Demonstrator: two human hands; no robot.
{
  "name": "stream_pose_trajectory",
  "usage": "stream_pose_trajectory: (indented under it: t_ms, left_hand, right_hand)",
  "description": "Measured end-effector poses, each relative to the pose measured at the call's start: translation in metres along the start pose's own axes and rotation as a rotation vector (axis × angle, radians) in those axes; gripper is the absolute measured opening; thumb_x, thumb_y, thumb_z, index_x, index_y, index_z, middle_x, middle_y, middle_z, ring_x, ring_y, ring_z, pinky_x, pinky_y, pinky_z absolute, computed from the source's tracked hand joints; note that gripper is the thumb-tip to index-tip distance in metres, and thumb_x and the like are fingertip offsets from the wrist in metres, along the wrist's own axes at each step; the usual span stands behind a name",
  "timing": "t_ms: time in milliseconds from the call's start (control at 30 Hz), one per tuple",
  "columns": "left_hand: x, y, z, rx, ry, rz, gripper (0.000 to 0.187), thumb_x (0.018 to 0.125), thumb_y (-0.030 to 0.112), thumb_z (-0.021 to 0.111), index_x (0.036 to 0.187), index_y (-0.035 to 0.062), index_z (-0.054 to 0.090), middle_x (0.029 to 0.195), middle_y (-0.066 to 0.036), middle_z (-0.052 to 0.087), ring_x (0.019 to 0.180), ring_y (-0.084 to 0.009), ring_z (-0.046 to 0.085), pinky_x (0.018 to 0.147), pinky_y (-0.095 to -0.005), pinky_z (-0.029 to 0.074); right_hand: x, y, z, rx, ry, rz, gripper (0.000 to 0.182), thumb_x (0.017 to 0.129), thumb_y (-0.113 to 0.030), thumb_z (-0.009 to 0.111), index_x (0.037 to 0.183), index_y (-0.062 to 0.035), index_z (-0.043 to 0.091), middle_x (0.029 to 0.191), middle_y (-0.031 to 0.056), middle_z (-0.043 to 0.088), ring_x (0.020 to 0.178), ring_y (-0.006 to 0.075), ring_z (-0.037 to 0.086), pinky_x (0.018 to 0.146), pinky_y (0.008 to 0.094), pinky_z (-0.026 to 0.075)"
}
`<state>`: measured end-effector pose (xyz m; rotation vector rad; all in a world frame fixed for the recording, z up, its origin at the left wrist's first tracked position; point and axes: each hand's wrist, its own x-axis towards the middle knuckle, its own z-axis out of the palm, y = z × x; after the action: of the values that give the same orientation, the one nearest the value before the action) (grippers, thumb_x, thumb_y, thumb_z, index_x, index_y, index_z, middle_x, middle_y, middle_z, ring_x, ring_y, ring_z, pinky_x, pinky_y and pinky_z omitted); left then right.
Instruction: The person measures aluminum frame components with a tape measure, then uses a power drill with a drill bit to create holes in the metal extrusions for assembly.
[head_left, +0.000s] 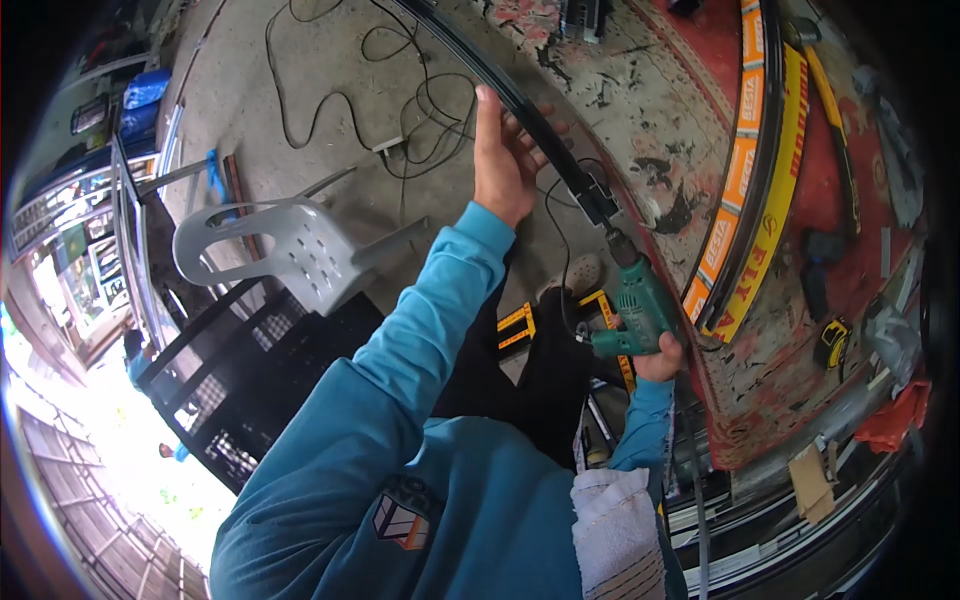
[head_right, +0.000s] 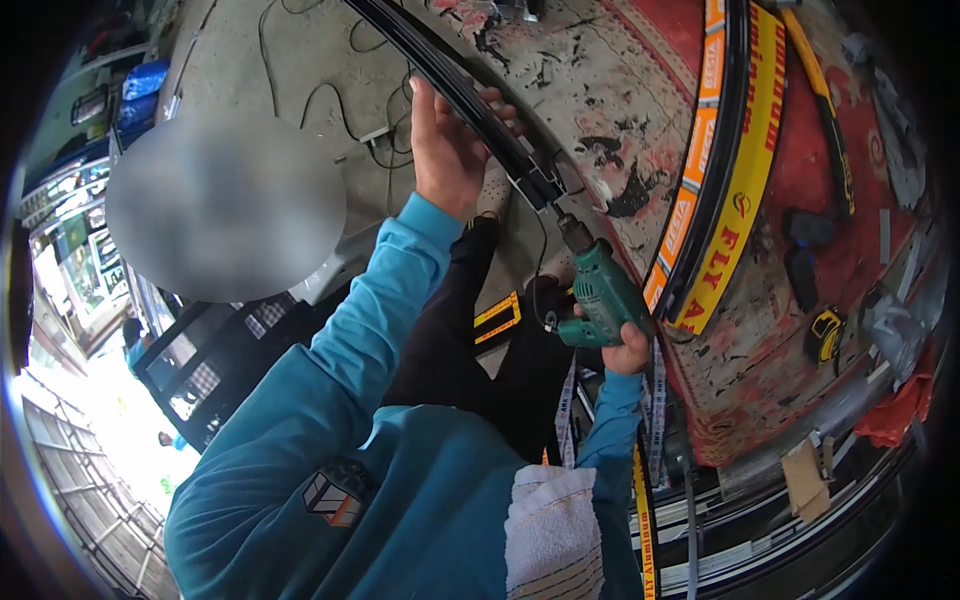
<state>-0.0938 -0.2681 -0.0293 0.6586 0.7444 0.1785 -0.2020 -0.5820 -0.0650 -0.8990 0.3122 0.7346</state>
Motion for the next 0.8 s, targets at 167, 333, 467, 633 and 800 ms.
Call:
stream_pose_trajectory:
  t_ms: [167,333,467,633,800]
  left_hand:
    - [0.027,0.006,0.007,0.100,0.081,0.061,0.047,0.087,0.058,0.058,0.097,0.0117,0.055,0.075,-0.004,0.055,0.069,-0.0214,0.058,0.064,-0.0415,0.051]
    - [0.024,0.008,0.005,-0.014,0.119,0.050,0.038,0.082,0.048,0.065,0.087,0.0130,0.051,0.068,-0.001,0.048,0.057,-0.0174,0.050,0.053,-0.0345,0.042]
    - [0.020,0.007,0.006,-0.014,0.127,0.088,0.040,0.082,0.049,0.065,0.087,0.0130,0.049,0.067,-0.002,0.048,0.056,-0.0168,0.050,0.053,-0.0335,0.042]
    - [0.018,0.002,0.010,0.011,0.105,0.166,0.054,0.084,0.062,0.061,0.097,0.0120,0.047,0.069,-0.003,0.048,0.056,-0.0158,0.050,0.051,-0.0322,0.042]
    - [0.020,-0.003,0.004,-0.061,0.068,0.166,0.060,0.083,0.069,0.057,0.100,0.0118,0.047,0.069,-0.002,0.047,0.056,-0.0159,0.050,0.051,-0.0325,0.043]
  right_hand:
    - [-0.014,0.009,0.003,-0.006,0.014,0.057,0.078,0.078,-0.048,0.063,0.134,0.0039,0.047,0.123,0.0207,0.059,0.107,0.0338,0.063,0.092,0.0477,0.052]
    - [-0.022,0.013,0.020,-0.042,-0.002,0.059,0.082,0.081,-0.055,0.061,0.137,0.0023,0.045,0.123,0.0190,0.058,0.105,0.0327,0.062,0.093,0.0499,0.049]
    - [-0.018,0.011,0.021,-0.085,0.030,0.098,0.084,0.078,-0.057,0.062,0.135,0.0013,0.045,0.119,0.0173,0.059,0.100,0.0288,0.061,0.090,0.0477,0.049]
    - [-0.015,0.011,0.006,-0.061,0.013,0.094,0.087,0.077,-0.057,0.064,0.137,0.0019,0.043,0.119,0.0185,0.058,0.099,0.0291,0.061,0.090,0.0480,0.049]
    - [-0.009,0.002,0.012,-0.079,-0.012,0.084,0.087,0.076,-0.056,0.064,0.137,0.0020,0.043,0.122,0.0211,0.057,0.101,0.0311,0.061,0.093,0.0513,0.048]
